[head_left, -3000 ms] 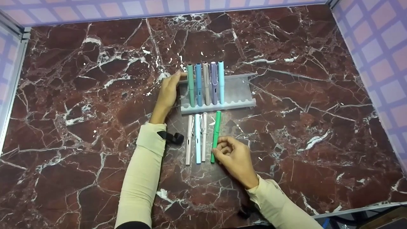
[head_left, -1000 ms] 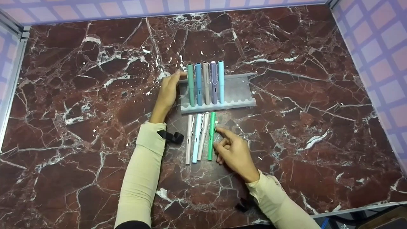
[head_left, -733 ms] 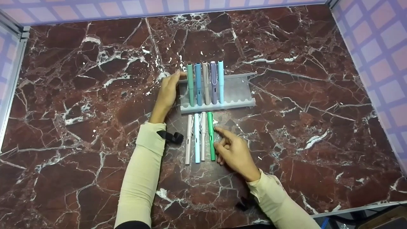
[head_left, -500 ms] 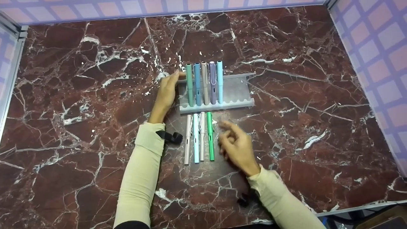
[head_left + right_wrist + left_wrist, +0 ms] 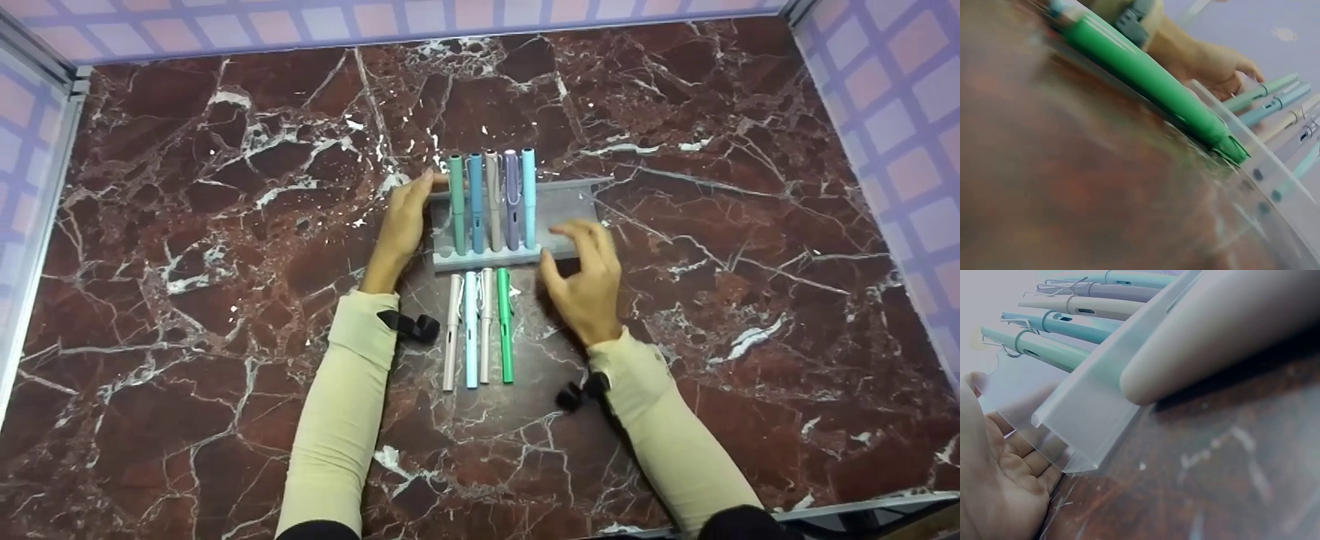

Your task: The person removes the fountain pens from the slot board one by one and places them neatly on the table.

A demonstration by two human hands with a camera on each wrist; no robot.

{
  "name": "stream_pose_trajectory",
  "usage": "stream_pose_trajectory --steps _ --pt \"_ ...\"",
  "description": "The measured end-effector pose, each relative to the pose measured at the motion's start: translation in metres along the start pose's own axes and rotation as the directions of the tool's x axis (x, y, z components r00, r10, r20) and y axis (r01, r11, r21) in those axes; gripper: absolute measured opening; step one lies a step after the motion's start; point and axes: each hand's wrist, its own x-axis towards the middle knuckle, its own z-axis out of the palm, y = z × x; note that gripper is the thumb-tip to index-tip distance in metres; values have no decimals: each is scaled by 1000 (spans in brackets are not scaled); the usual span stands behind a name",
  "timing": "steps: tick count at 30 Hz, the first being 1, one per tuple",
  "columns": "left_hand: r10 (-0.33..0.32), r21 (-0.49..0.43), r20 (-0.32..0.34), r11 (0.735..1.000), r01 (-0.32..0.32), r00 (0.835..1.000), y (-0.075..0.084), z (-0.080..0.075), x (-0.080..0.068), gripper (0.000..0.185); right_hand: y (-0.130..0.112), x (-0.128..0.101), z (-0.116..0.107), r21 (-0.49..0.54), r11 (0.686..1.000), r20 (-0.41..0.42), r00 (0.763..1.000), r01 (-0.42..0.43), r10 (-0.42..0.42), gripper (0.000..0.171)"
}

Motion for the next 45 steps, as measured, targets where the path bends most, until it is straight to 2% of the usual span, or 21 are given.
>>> stream_pose_trajectory --steps 6,10,15,18,22,25,31,38,45 --pt "-12 10 -10 1000 12 1000 0 2 0 40 6 10 6 -71 997 72 997 9 -4 37" --pt "-18 2 15 1000 18 1000 0 2 1 42 7 12 9 -99 995 122 993 16 -4 45" --pt "-14 21 3 1000 13 1000 0 1 2 42 7 14 10 -114 993 176 984 7 14 46" --pt "-14 3 13 1000 14 1000 -1 2 1 43 7 13 10 -122 992 200 979 -11 36 46" --pt "-2 39 16 999 1 1000 -1 3 2 44 7 13 9 -128 991 203 978 -26 52 43" --pt "17 86 -5 996 -16 1000 0 2 3 43 6 14 8 -133 991 208 977 -25 52 40" --pt "2 30 15 1000 -2 1000 1 1 1 44 5 13 8 -144 989 234 969 -44 78 30" --pt "-19 -2 39 1000 19 999 0 0 2 44 4 14 8 -124 987 235 964 -101 128 28" --pt "-34 -14 36 999 34 999 1 0 1 44 4 14 8 -111 987 230 963 -116 139 28"
